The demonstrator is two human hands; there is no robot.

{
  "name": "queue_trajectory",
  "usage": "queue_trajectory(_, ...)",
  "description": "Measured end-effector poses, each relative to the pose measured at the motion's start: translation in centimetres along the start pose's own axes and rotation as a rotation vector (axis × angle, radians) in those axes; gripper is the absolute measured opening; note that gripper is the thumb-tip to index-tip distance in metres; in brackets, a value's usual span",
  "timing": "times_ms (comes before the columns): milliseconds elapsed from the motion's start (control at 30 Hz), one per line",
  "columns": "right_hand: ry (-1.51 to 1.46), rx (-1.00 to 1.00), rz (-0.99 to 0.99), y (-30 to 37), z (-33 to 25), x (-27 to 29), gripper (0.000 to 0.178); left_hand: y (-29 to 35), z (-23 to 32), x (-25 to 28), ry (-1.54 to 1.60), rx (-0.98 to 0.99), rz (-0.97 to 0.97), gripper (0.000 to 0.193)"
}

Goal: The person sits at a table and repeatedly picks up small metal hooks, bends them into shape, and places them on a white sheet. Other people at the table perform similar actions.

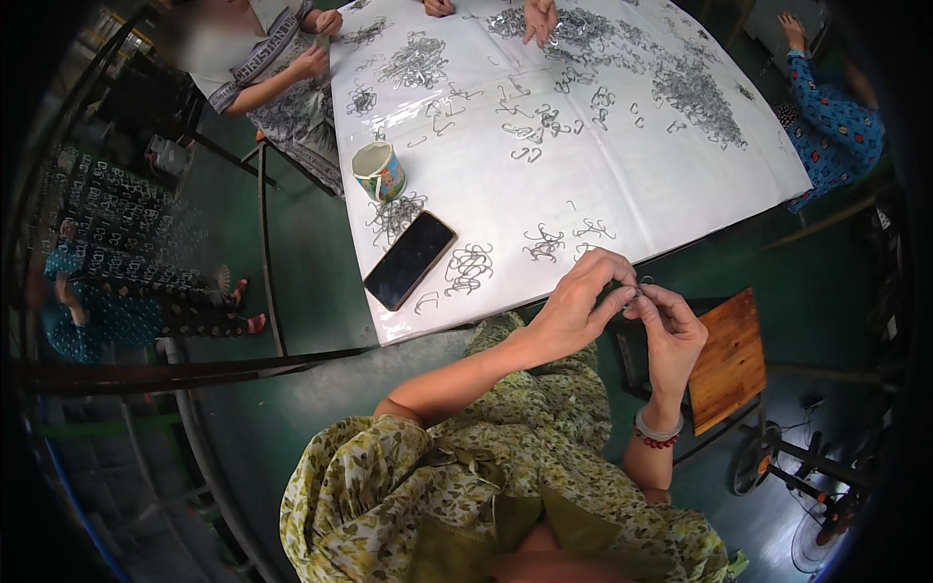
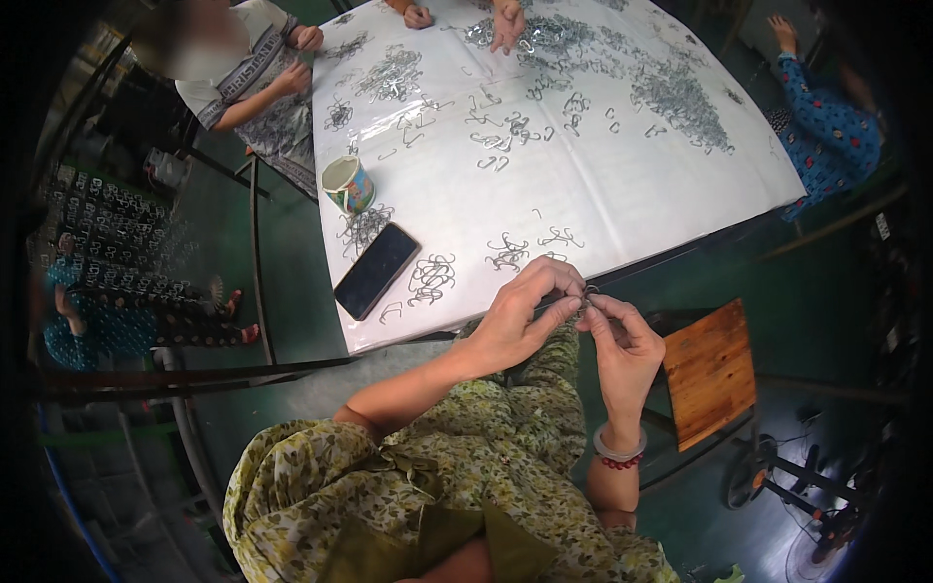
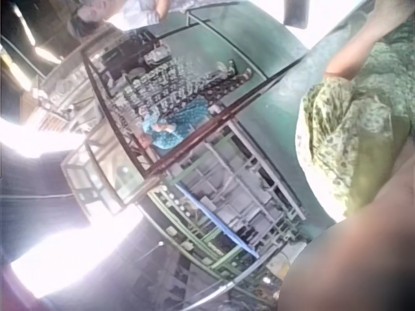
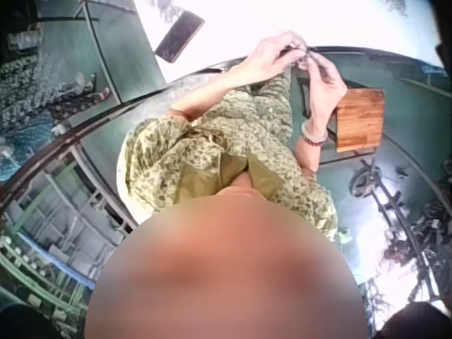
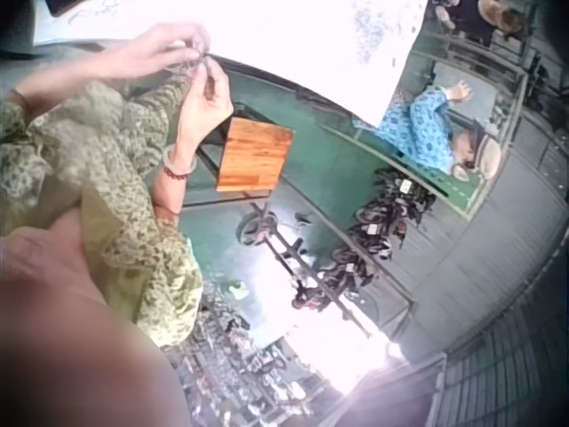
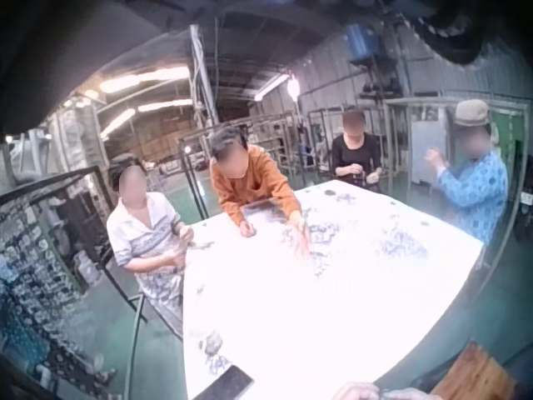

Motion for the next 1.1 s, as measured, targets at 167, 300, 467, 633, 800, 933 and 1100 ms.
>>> queue_trajectory(167, 0.023, 0.067, 0.025, 0.5, -0.5, 0.1, 0.012, 0.2, 0.8, -0.4, -0.055, -0.041, 0.046, 0.01)
queue_trajectory(300, 0.085, 0.109, 0.095, 1.0, -0.7, -0.6, 0.014, 0.2, 0.9, -1.2, 0.031, -0.026, 0.104, 0.01)
queue_trajectory(467, -0.007, 0.4, 0.141, 0.4, -0.4, 0.1, 0.018, -0.9, 1.7, -1.5, 0.049, -0.153, 0.092, 0.011)
queue_trajectory(633, -0.048, 0.496, 0.24, 0.0, 0.5, 1.4, 0.019, -3.1, 1.8, -2.0, 0.098, -0.238, -0.011, 0.02)
queue_trajectory(800, -0.097, 0.513, 0.267, -1.5, -0.6, 2.5, 0.017, -9.8, -4.9, 4.4, -0.308, -0.184, 0.225, 0.021)
queue_trajectory(933, -0.121, 0.473, 0.374, -1.6, -2.1, 5.2, 0.019, -15.4, -16.6, 11.9, -0.913, 0.029, 0.245, 0.022)
queue_trajectory(1100, -0.074, 0.591, 0.42, -1.7, -4.8, 8.6, 0.018, -16.5, -20.2, 14.1, -1.071, 0.074, 0.066, 0.02)
Point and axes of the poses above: each hand's wrist, its own y-axis away from the middle knuckle, its own x-axis out of the back of the hand, z = x × y, the point moved 4 cm from there along -y, towards the middle knuckle, and after that the axes turned 6 degrees about z, right-handed, at the moved point
